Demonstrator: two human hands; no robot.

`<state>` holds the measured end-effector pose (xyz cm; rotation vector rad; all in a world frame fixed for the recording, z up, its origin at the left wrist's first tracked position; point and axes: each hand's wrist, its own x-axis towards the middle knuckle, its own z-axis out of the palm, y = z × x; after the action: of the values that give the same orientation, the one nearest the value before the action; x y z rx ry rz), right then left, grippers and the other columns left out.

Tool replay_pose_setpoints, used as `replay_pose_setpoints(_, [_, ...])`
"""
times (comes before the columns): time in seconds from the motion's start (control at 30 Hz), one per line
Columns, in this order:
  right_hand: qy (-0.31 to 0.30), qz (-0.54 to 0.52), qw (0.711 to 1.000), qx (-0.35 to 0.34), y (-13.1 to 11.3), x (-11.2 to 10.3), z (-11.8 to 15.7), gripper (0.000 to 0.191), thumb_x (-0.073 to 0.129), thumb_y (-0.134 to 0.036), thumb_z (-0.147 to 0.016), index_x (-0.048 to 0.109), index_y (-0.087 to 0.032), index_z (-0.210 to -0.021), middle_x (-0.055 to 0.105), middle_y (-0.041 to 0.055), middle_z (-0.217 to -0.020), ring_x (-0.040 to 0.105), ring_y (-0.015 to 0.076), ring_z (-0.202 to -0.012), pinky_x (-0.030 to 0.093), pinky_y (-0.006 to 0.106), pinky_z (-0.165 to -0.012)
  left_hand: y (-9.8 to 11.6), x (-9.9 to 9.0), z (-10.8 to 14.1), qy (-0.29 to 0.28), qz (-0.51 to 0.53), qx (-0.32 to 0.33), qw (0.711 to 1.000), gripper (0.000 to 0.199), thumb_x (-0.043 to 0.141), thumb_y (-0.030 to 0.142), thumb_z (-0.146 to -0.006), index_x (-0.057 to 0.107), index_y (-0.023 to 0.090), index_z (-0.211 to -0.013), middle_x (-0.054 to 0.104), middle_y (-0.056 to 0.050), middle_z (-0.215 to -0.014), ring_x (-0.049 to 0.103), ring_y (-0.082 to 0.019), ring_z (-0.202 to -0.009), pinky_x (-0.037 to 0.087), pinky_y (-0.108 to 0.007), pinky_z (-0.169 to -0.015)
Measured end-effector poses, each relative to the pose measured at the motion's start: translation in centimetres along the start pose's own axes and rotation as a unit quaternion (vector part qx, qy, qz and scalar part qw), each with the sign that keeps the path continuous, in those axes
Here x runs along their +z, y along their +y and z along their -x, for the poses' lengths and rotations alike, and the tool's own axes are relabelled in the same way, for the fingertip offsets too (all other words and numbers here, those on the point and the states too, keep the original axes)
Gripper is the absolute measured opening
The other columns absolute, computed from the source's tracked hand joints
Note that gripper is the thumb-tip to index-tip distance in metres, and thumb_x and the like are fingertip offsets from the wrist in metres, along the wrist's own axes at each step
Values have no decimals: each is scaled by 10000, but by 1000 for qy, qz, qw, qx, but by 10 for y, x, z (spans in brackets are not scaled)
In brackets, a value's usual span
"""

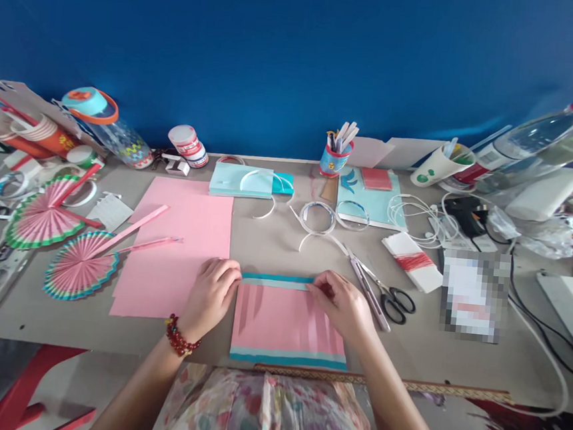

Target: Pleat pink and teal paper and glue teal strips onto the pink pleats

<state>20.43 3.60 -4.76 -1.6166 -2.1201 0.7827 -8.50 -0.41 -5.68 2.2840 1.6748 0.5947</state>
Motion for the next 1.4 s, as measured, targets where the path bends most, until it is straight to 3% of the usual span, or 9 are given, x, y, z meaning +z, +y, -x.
replay_pose_setpoints(0.2, [-5,-1,1000,1,2,1,1,255,502,-432,-922,526,-239,-757,626,6,-741,566,175,-689,405,264,-624,-5,-1,-2,7,34,15,999,166,409,140,-955,544,231,-923,681,-31,-959,616,-189,-933,417,-454,-1025])
replay_pose_setpoints(0.63, [-19,-33,999,-12,1,-2,5,217,506,-399,-922,529,-239,-776,630,8,-775,578,168,-713,428,255,-644,0,-14,-1,-21,33,40,998,158,440,138,-943,562,228,-902,690,-36,-1000,629,-193,-975,440,-446,-1025])
replay_pose_setpoints(0.93, [-32,-39,999,6,1,-3,6,222,513,-422,-921,546,-241,-796,644,11,-799,585,177,-748,429,262,-663,1,-18,5,-31,51,25,998,128,440,145,-962,516,231,-906,682,-15,-1062,616,-175,-1008,370,-447,-1087])
replay_pose_setpoints(1.1, [-19,-30,999,25,1,-1,2,218,513,-422,-906,535,-242,-785,635,1,-744,578,177,-714,401,259,-624,6,-16,-1,-15,55,-35,998,109,455,171,-956,521,230,-892,675,-22,-967,612,-194,-949,448,-397,-949])
replay_pose_setpoints(1.2, [-14,-18,999,40,-1,-1,-2,212,528,-416,-884,528,-241,-764,633,-8,-711,578,174,-696,380,258,-610,6,-14,-10,-34,18,-48,998,111,484,137,-911,536,220,-859,657,-20,-874,604,-201,-856,463,-377,-841])
replay_pose_setpoints(1.4, [-15,-18,998,53,-2,-1,-5,198,550,-405,-847,535,-238,-742,645,-8,-704,581,168,-682,372,256,-604,0,-14,-19,-68,-6,-52,996,119,519,99,-840,546,209,-803,650,-17,-846,606,-203,-837,448,-370,-831])
